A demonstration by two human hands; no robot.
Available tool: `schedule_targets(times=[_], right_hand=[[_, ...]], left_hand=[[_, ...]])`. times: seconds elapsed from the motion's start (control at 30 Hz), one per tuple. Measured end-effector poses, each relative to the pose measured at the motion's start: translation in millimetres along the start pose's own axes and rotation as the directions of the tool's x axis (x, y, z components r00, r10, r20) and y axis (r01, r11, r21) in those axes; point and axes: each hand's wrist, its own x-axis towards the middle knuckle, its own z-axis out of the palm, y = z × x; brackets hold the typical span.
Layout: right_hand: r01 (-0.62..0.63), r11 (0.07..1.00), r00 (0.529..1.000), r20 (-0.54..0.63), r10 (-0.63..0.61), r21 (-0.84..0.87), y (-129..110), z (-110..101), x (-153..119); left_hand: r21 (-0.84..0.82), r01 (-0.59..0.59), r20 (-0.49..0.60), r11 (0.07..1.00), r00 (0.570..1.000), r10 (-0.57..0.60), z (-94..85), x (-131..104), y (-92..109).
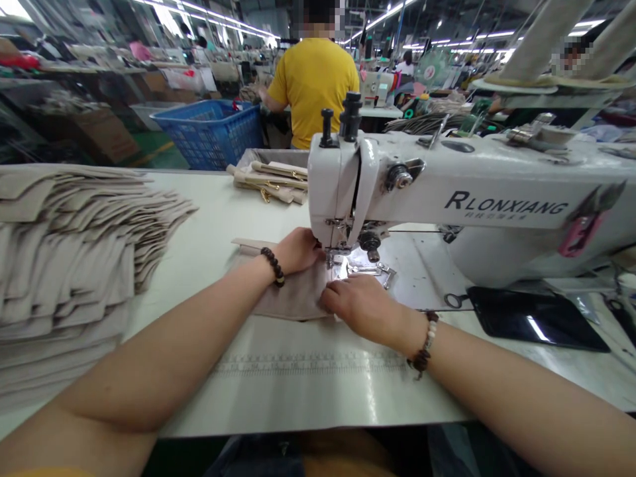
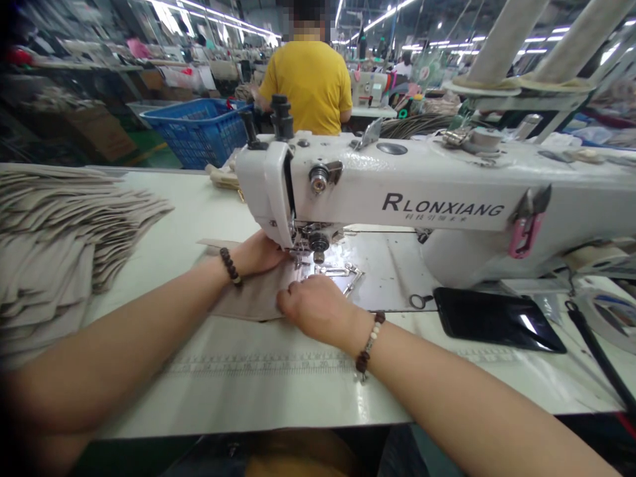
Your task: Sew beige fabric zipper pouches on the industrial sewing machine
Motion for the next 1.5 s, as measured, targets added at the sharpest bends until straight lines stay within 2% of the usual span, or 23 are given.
schedule_targets(times=[0.13, 0.3, 0.57, 1.13, 1.5], right_hand=[[-0.009, 1.000, 0.999, -0.048, 0.010, 0.026, -0.7, 7.2, -11.2], [0.074, 0.997, 0.987, -0.145, -0.071, 0.016, 5.5, 15.2, -12.8], [0.129, 0.992, 0.964, -0.235, -0.125, 0.002, 4.8, 15.7, -11.3], [0.109, 0.994, 0.955, -0.274, -0.112, -0.027, -1.5, 20.0, -9.0], [0.100, 0.995, 0.955, -0.281, -0.097, -0.002, -0.3, 21.6, -7.9]], left_hand=[[0.046, -0.015, -0.035, 0.999, 0.999, 0.017, 0.9, -3.1, 3.0], [0.066, -0.003, -0.060, 0.998, 0.998, 0.007, 4.9, -3.5, 2.1], [0.138, -0.052, 0.007, 0.989, 0.999, 0.052, 1.9, -0.7, 2.0], [0.146, -0.160, 0.031, 0.976, 0.987, 0.157, -4.6, -1.9, 1.9], [0.169, -0.133, -0.055, 0.977, 0.988, 0.144, 6.2, 0.4, -4.0]])
